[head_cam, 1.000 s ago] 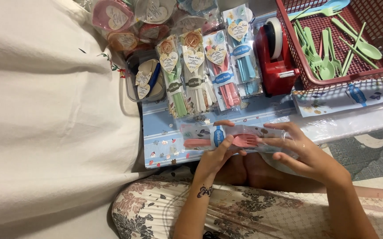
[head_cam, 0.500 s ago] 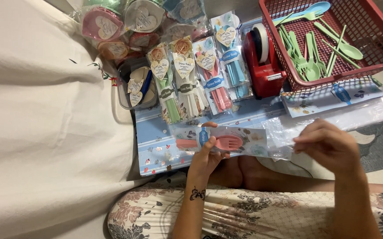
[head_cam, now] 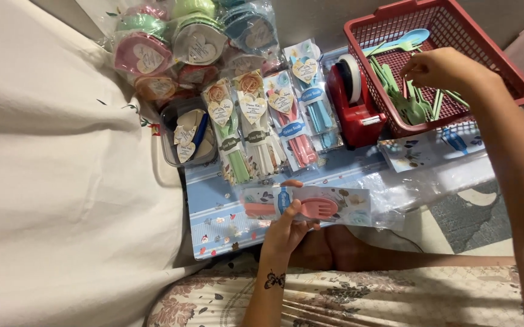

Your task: Packaging plastic spoons and forks into individual plastic sleeves and sealing them with stickers.

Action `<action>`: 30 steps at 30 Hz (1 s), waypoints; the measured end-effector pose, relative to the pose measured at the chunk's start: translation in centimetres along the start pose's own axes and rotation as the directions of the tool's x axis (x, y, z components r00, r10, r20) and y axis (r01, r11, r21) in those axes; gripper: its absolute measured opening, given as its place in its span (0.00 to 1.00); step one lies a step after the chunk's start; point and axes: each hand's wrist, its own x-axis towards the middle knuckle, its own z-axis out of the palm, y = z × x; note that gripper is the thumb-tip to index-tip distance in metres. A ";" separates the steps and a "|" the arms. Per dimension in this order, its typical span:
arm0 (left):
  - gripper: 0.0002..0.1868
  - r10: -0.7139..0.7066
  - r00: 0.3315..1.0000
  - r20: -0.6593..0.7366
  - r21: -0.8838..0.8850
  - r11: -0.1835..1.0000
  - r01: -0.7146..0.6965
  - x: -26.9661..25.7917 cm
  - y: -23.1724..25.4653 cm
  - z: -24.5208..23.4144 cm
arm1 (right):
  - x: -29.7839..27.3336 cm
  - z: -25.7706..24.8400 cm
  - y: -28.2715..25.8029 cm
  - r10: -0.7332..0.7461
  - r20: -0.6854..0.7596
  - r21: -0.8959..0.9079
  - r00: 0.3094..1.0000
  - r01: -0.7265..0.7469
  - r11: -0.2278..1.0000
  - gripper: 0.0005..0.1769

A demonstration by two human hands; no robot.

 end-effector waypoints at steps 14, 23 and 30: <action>0.16 -0.002 1.000 0.011 -0.098 0.995 0.003 0.2 0.2 0.3 | 3.9 1.5 -1.2 0.313 0.224 -0.287 0.923 -0.244 0.926 0.13; 0.17 -0.005 0.998 0.057 -0.082 0.997 0.009 0.2 -0.2 -0.5 | 3.8 1.6 0.3 0.258 0.087 -0.050 0.962 -0.254 0.966 0.15; 0.17 -0.002 1.000 -0.009 -0.041 0.999 0.002 0.1 0.3 0.4 | 0.9 -1.7 -3.6 0.139 -0.071 0.465 0.988 -0.091 0.881 0.18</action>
